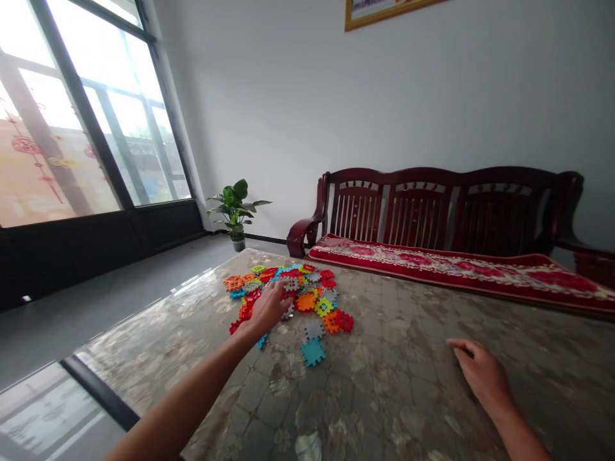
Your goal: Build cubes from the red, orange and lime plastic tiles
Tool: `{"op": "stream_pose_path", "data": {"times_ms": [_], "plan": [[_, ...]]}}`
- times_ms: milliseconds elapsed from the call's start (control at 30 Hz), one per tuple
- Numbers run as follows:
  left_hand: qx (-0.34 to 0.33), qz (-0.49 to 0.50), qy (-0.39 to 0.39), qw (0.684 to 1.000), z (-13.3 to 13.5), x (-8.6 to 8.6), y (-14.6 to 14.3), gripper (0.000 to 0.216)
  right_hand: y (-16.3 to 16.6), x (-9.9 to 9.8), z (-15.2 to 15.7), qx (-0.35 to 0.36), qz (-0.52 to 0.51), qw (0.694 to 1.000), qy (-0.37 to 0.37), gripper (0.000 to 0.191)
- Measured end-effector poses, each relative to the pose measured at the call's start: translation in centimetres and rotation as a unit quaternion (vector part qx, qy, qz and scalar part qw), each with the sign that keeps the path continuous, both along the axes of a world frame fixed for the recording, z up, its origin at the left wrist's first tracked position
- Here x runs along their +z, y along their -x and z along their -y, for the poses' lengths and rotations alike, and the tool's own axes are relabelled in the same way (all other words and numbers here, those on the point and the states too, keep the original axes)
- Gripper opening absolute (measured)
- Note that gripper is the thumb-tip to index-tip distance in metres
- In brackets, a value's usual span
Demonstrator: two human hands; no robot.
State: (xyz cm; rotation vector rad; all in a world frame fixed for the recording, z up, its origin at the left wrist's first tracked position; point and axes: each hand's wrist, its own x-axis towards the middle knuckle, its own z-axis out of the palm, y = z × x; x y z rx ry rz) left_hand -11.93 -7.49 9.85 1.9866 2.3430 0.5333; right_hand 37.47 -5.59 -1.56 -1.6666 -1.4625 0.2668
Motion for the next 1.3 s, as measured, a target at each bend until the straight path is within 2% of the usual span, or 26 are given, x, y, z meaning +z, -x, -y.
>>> {"op": "stream_pose_path", "data": {"times_ms": [67,100,167,267,467,633,867,967,1100,1300], "plan": [[-0.087,0.026,0.061,0.994,1.4,-0.9,-1.4,0.041,0.0,0.0,0.0,0.002,0.000,1.000,0.006,0.039],[-0.119,0.025,0.092,0.988,1.9,-1.4,-2.0,0.045,0.0,0.1,0.1,0.003,0.001,1.000,0.009,0.039],[-0.173,0.006,0.117,0.978,2.6,-2.5,-3.0,0.069,0.0,0.1,0.0,0.001,0.003,1.000,0.013,0.040],[-0.192,-0.027,0.134,0.972,2.5,-3.6,-3.7,0.091,-0.2,0.0,0.0,-0.002,0.009,1.000,0.010,0.039],[-0.223,0.001,0.158,0.962,1.4,-3.8,-4.0,0.074,-0.2,0.1,-0.1,-0.002,0.015,1.000,0.011,0.039],[-0.194,0.050,0.182,0.963,0.6,-4.2,-4.0,0.062,-0.1,0.2,0.0,-0.001,0.008,1.000,0.007,0.039],[-0.188,0.100,0.161,0.964,1.1,-4.7,-4.6,0.042,-0.1,0.2,0.0,0.002,0.005,1.000,0.009,0.039],[-0.164,0.117,0.135,0.970,1.1,-4.6,-4.6,0.032,-0.1,0.2,-0.1,0.001,0.001,1.000,0.012,0.039],[-0.091,0.116,0.070,0.987,-0.6,-2.8,-2.8,0.026,-0.1,0.0,-0.1,0.008,-0.003,1.000,0.004,0.038],[0.023,0.073,-0.031,0.997,-2.7,1.4,0.5,0.046,-0.1,-0.1,0.0,0.006,0.002,1.000,0.005,0.038]]}}
